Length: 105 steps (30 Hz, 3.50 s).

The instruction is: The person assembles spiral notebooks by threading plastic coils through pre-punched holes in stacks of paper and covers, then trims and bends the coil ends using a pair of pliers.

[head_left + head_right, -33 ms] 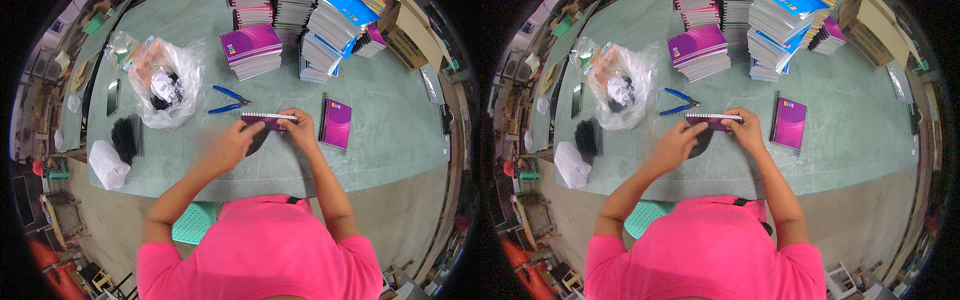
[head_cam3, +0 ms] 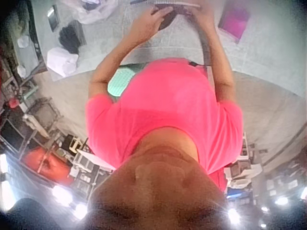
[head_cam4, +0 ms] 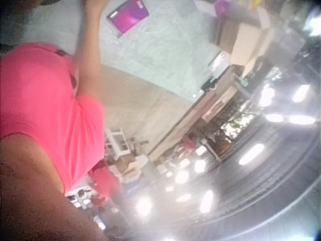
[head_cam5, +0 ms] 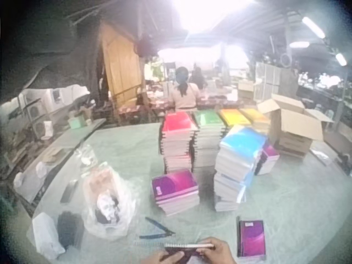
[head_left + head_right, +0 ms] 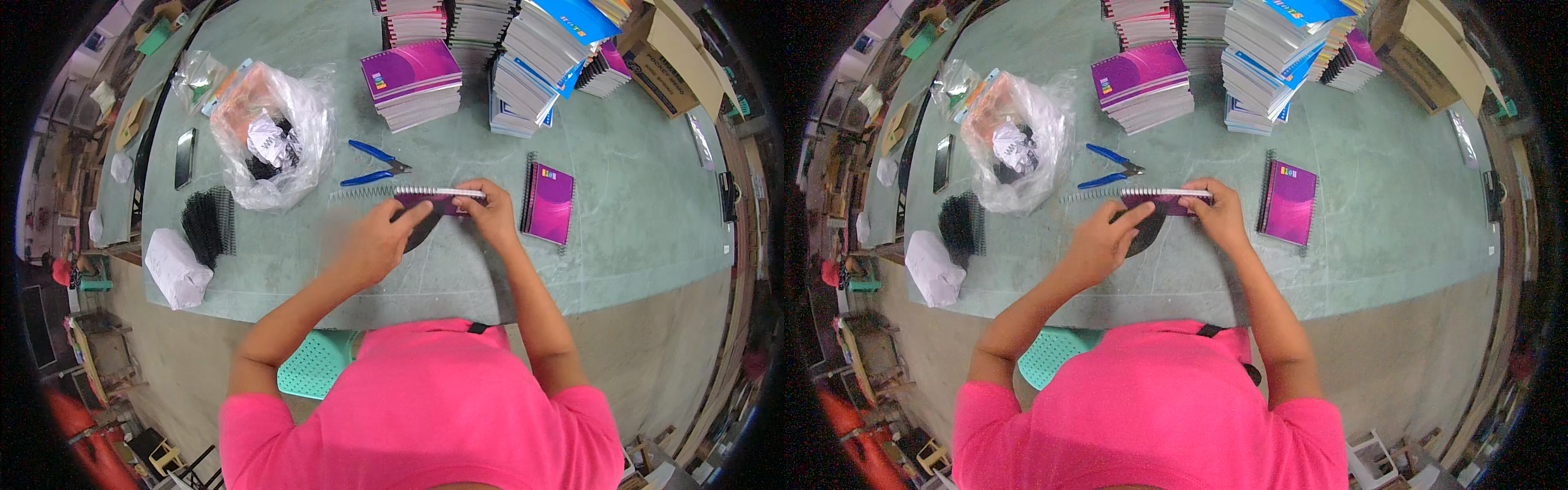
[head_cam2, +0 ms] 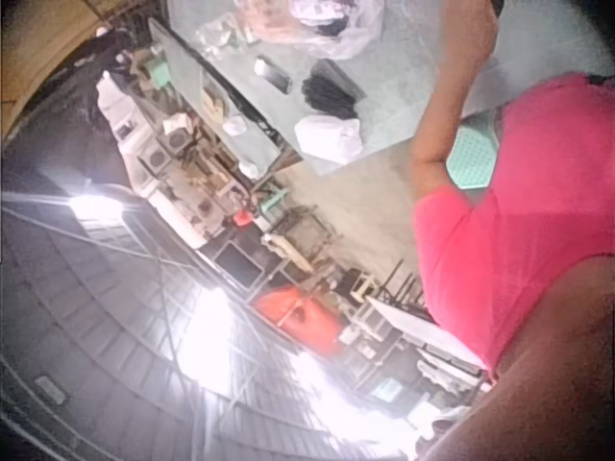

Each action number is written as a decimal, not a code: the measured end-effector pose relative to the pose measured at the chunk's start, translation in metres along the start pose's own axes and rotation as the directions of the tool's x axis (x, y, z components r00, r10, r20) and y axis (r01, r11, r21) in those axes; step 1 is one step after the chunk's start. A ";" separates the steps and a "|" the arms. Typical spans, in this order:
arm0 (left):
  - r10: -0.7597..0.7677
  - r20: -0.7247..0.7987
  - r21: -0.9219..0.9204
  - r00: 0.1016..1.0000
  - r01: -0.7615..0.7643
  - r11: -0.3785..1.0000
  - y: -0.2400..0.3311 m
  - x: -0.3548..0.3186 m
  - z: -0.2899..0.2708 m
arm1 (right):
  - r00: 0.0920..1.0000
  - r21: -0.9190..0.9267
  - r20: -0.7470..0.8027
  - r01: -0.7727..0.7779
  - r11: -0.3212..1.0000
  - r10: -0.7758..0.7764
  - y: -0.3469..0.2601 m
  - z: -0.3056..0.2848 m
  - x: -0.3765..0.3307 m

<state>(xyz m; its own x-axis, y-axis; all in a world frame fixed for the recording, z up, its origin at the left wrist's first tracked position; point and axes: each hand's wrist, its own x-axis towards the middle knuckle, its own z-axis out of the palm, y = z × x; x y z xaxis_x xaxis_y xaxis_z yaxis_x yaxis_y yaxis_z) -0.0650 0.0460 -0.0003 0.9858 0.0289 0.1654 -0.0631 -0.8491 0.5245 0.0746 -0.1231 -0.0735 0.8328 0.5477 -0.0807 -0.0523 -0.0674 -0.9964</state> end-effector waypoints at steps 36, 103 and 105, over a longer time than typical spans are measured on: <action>0.204 -0.064 0.139 0.977 -0.193 0.971 -0.021 0.057 0.022 | 0.878 -0.694 0.099 0.398 0.600 -0.468 -0.031 0.020 -0.011; 0.236 0.136 0.183 0.962 -0.258 0.949 -0.010 0.067 0.027 | 0.987 0.463 -0.009 -0.140 0.875 0.163 -0.027 -0.001 -0.024; 0.185 0.249 0.149 0.951 -0.227 0.963 -0.013 0.068 0.028 | 0.986 0.468 0.032 -0.157 0.869 0.161 -0.023 0.000 -0.021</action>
<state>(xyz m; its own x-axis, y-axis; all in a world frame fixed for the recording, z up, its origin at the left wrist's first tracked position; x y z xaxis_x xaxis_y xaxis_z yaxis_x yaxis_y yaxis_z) 0.0076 0.0437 -0.0193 0.9642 -0.2612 0.0462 -0.2609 -0.9024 0.3431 0.0581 -0.1333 -0.0492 0.7955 0.5558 -0.2413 -0.4347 0.2459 -0.8664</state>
